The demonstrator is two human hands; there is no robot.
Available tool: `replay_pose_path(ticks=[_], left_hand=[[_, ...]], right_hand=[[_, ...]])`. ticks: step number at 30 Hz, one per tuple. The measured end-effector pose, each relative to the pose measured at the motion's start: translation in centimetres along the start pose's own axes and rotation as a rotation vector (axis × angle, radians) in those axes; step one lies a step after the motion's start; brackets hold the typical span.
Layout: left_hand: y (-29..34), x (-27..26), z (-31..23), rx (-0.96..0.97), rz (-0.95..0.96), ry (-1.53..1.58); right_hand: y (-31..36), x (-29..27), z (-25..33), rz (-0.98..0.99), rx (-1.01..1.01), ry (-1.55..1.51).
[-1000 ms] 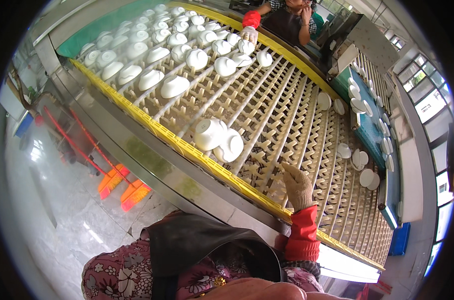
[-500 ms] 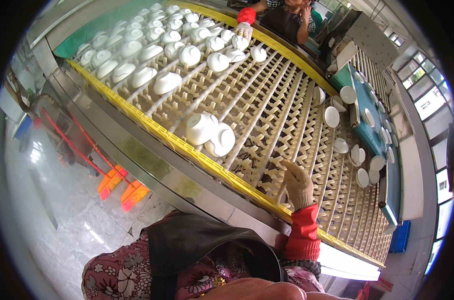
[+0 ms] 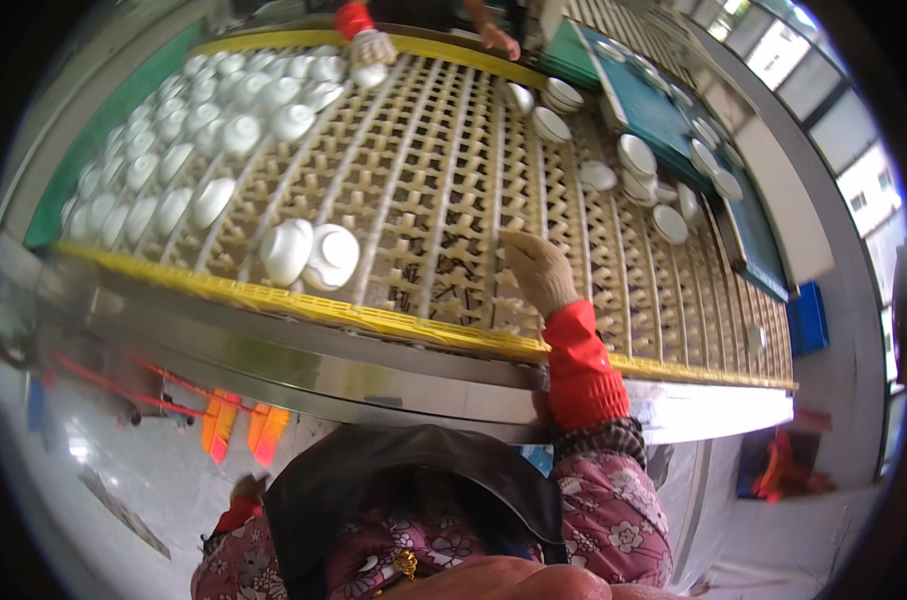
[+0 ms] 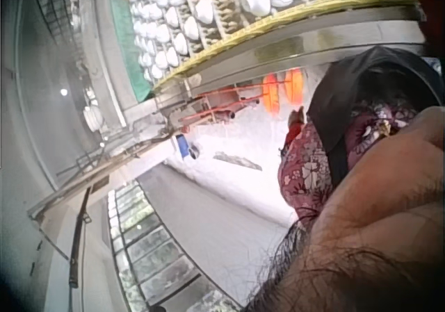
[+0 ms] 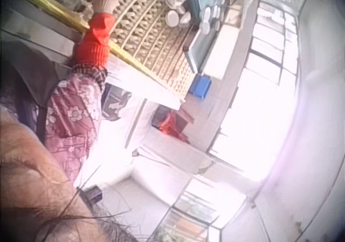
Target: The person handles ceramic cups on a drying or organizing rack, picking them up one at a time and turning them over or rearranging them on the grid.
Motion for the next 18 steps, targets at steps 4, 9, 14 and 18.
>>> replay_pose_path(ticks=[4, 9, 14, 18], left_hand=[[2.6, -9.1, -5.7, 0.279, -0.415, 0.396], [13.0, -18.8, -11.2, 0.304, -0.992, 1.115], [18.5, -24.6, -13.8, 0.330, -1.341, 0.902], [22.5, -28.9, -19.5, 0.562, -1.359, 0.697]], right_hand=[[0.5, -0.5, 0.9, -0.045, -0.026, 0.013], [0.2, -1.4, 0.3, -0.153, 0.039, -0.060], [-0.7, -1.7, 0.0, -0.212, 0.136, -0.573], [-1.9, -5.2, -1.7, -0.334, 0.241, -0.931]])
Point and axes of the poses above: each hand's wrist, its own y-axis away from the middle knuckle, its own x-axis out of the palm, z = x × y, the point moved 6 cm from there along -y, towards the middle knuckle, and after that the axes turned 8 degrees about z, right-handed, at the moved point
